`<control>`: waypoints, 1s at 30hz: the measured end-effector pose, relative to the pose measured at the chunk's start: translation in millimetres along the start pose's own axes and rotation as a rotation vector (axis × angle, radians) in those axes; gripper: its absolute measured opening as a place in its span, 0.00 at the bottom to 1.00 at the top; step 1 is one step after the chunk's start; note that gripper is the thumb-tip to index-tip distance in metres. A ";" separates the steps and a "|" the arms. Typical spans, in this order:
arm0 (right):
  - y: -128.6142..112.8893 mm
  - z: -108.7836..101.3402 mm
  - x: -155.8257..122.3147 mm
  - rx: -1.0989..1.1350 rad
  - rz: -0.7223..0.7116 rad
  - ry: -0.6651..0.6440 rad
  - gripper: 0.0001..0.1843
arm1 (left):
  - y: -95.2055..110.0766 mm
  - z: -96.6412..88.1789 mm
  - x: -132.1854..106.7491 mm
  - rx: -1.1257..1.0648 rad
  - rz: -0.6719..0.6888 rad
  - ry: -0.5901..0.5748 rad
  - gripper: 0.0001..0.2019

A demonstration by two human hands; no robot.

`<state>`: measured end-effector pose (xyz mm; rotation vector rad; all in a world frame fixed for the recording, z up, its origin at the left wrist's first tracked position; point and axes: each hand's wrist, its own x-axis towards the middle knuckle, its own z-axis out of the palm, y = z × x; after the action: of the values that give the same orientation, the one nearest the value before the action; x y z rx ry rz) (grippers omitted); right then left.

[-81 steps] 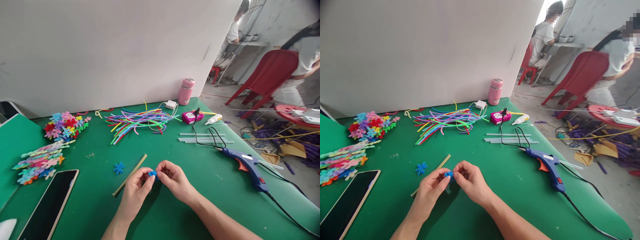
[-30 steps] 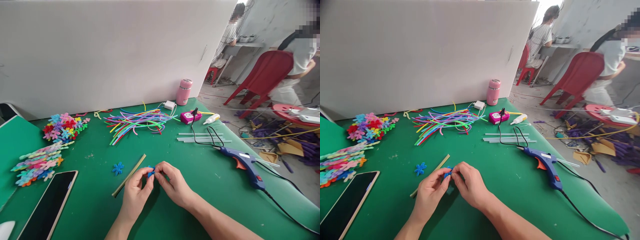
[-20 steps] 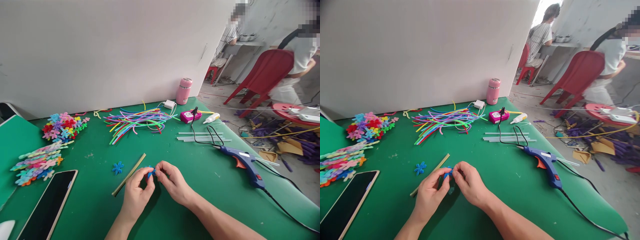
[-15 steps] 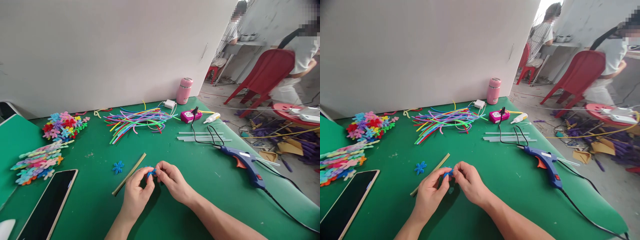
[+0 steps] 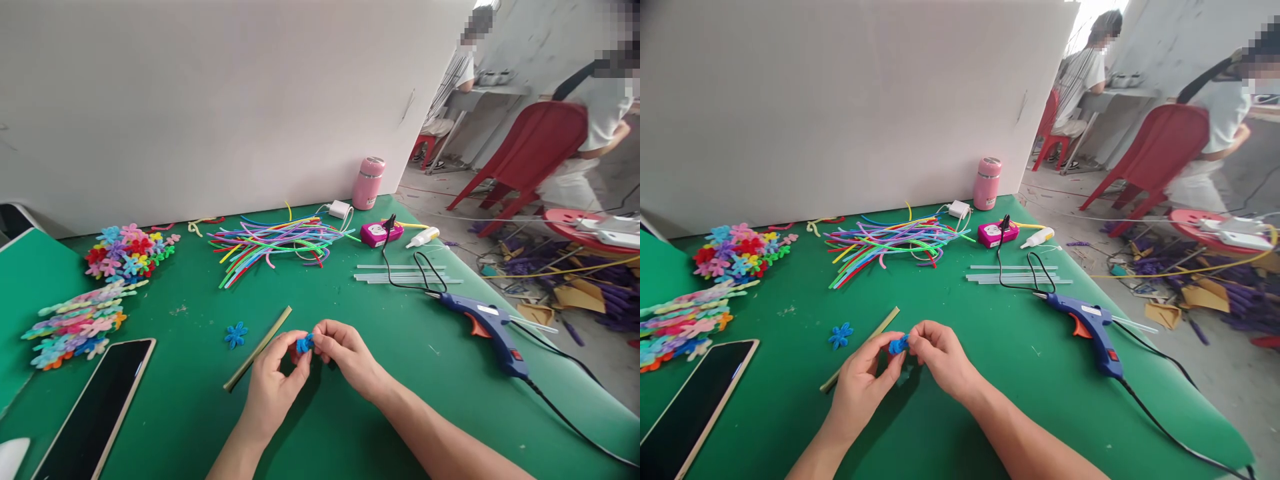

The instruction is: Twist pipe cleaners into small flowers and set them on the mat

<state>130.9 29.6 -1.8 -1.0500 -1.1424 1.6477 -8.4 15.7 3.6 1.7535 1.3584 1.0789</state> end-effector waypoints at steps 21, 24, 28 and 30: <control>7.8 -0.8 -1.0 0.020 -0.076 -0.072 0.16 | 8.1 -4.0 0.6 -0.269 -0.281 -0.061 0.08; 7.4 -0.4 -1.9 -0.032 -0.083 -0.058 0.16 | 4.7 -6.1 0.7 -0.207 -0.265 -0.124 0.07; 7.0 0.8 -3.5 -0.116 -0.093 -0.036 0.15 | 1.2 -7.4 0.8 -0.194 -0.263 -0.131 0.06; 6.8 1.3 -4.0 -0.135 -0.096 -0.024 0.15 | -0.3 -7.2 0.6 -0.205 -0.268 -0.134 0.06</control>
<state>129.6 24.0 -7.4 -1.0451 -1.3145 1.5295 -14.8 16.5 6.7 1.4232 1.3066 0.9019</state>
